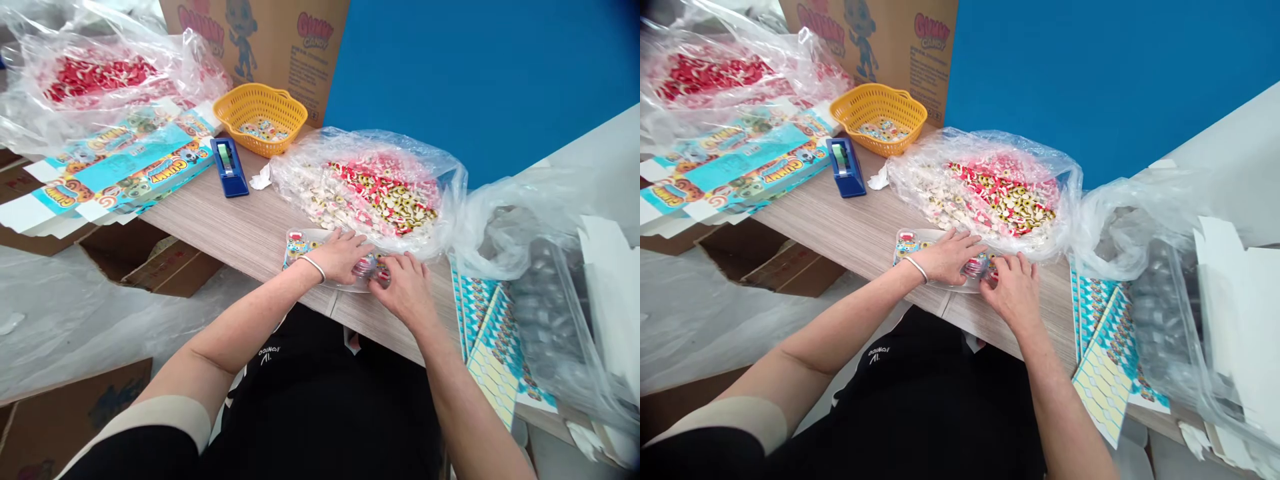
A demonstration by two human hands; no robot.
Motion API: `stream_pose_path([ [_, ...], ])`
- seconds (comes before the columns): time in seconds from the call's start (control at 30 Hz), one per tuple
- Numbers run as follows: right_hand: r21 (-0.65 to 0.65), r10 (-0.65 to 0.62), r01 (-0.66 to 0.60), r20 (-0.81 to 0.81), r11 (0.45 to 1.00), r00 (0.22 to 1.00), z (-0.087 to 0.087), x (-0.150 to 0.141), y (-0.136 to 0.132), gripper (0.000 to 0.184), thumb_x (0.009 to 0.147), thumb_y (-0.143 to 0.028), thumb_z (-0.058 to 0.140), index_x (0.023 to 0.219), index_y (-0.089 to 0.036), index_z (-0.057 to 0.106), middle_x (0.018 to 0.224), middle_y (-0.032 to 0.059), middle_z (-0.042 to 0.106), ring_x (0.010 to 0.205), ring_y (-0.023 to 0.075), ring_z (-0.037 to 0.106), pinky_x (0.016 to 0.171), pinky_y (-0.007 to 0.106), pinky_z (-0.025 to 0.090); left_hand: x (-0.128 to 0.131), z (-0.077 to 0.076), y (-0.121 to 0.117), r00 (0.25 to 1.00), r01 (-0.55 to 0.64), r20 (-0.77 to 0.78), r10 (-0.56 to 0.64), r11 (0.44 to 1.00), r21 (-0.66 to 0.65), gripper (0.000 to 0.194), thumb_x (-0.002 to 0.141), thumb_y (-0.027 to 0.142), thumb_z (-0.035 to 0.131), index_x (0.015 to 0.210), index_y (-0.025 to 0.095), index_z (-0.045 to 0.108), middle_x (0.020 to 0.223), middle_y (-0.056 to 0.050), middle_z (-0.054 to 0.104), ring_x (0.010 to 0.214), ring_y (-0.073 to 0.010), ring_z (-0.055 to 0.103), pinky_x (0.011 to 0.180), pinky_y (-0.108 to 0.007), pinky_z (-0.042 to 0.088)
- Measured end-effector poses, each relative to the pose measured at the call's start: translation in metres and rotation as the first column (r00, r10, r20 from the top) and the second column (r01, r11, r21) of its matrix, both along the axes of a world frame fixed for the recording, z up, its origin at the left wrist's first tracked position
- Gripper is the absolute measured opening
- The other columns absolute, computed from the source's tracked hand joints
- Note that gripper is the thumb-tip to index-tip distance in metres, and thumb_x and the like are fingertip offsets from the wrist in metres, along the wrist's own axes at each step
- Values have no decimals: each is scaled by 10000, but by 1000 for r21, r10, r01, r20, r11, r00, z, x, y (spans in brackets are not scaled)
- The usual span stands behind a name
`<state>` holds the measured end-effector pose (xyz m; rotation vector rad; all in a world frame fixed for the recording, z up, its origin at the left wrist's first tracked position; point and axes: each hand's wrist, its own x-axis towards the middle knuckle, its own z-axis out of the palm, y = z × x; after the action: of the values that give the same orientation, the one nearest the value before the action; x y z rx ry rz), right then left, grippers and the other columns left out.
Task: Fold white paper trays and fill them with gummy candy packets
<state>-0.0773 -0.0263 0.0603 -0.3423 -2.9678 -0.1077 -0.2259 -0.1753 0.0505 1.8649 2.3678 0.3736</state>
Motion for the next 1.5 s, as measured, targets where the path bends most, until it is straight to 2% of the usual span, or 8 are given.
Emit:
stream_pose_path([
  [0.13,2,-72,72,-29,997,997,-1,-5,-7,403,831,-382,628,1164,-156,648,1171,163,671,1204,372,515,1050,558,323,0,2,0,1000,-5,-3,5,1000,-29,783,788,340,688,1486,172,377,1563,-178,394,1389,-384,391,1145,-599,265],
  [0.3,-24,-60,58,-84,998,995,-4,-3,-7,349,861,-406,599,1130,-191,658,1136,157,684,1128,365,549,1045,594,309,2,0,2,1000,-15,-8,15,1000,-2,849,757,458,741,1473,177,384,1541,-172,425,1381,-397,394,1139,-597,273],
  [0.47,-99,-31,27,-35,995,999,-4,1,1,363,889,-377,561,1194,-213,668,1299,143,661,1223,378,533,1067,638,302,4,-2,4,999,-45,-23,45,999,23,670,823,353,657,1431,183,434,1506,-160,462,1366,-384,406,1123,-577,285],
  [0.63,-158,-22,28,44,987,999,-5,8,10,413,913,-389,521,1274,-232,647,1417,117,608,1291,370,525,1061,620,371,2,-1,6,999,-36,15,36,999,7,647,823,351,636,1419,194,440,1495,-149,472,1348,-373,414,1119,-574,273],
  [0.87,-181,30,-27,15,983,999,-15,11,20,454,921,-375,498,1304,-179,641,1412,146,610,1283,346,561,1075,543,422,-1,5,6,998,-24,50,26,999,-26,653,833,344,616,1431,157,433,1473,-160,488,1310,-367,440,1109,-588,291],
  [1.2,-238,69,-72,-20,969,997,-21,13,30,468,922,-364,510,1337,-191,637,1400,154,618,1281,340,578,1074,543,447,-2,4,6,998,-25,61,25,1000,-1,623,823,334,605,1407,174,459,1426,-151,526,1277,-356,466,1103,-564,297],
  [1.5,-296,75,-71,2,952,997,-19,12,33,509,907,-359,494,1335,-123,636,1399,192,612,1293,348,579,1078,537,455,-2,4,6,997,-19,68,20,1000,-9,653,815,351,620,1414,154,451,1425,-152,527,1272,-352,470,1102,-550,300],
])
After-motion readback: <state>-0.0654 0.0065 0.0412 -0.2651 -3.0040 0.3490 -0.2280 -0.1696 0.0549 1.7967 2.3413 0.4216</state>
